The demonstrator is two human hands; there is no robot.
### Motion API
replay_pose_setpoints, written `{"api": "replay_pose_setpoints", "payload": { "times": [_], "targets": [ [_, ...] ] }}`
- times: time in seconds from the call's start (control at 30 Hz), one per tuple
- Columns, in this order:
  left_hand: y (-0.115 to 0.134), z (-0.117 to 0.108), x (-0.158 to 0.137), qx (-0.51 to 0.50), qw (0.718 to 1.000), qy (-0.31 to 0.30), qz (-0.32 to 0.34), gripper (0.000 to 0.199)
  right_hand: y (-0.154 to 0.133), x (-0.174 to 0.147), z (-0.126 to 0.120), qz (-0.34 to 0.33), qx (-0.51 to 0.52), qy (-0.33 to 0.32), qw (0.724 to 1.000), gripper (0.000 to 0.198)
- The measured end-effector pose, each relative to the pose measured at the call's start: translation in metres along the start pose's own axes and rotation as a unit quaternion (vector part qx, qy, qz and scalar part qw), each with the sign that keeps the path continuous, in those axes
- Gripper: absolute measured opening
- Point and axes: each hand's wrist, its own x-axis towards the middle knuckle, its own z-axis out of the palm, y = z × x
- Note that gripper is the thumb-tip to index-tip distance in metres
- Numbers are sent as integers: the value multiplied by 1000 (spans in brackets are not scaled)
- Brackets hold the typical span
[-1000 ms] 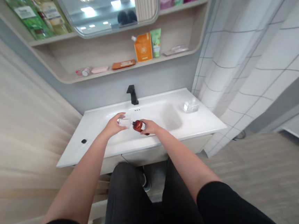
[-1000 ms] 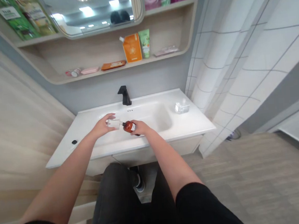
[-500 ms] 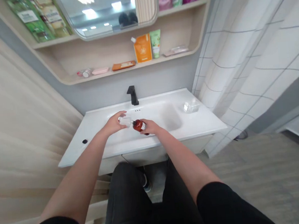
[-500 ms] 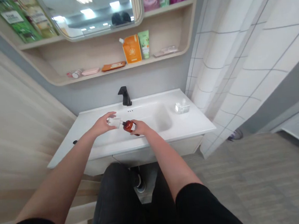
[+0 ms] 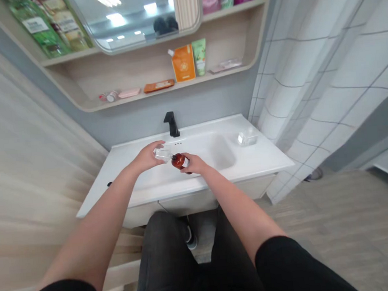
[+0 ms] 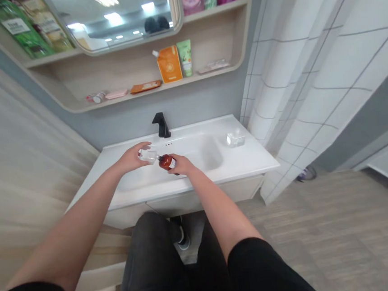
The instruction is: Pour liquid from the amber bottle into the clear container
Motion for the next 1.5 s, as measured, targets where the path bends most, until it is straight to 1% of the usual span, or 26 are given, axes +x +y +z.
{"api": "replay_pose_setpoints", "payload": {
  "times": [0.13,0.3,0.5,0.77,0.9,1.1,1.27,1.5],
  "targets": [
    [5,-3,4,18,1000,-3,16,90,1,0,0,-8,7,10,1000,85],
    [17,-9,7,46,998,-6,35,88,-1,-1,0,-7,24,16,1000,86],
    [29,-15,11,62,997,-21,39,89,-2,-2,-1,-14,23,28,999,86],
    [37,-20,20,91,994,-38,52,89,-1,-1,0,-16,26,35,999,86],
    [40,-22,26,88,994,-42,45,91,-2,-1,-1,-25,27,48,998,86],
    [45,-25,35,103,992,-54,56,97,-1,-2,0,-11,43,48,998,84],
    [50,-28,41,124,988,-62,67,96,1,0,-1,-32,49,64,996,86],
    [60,-32,47,134,986,-72,72,95,3,1,-2,-40,73,73,994,88]
  ]
}}
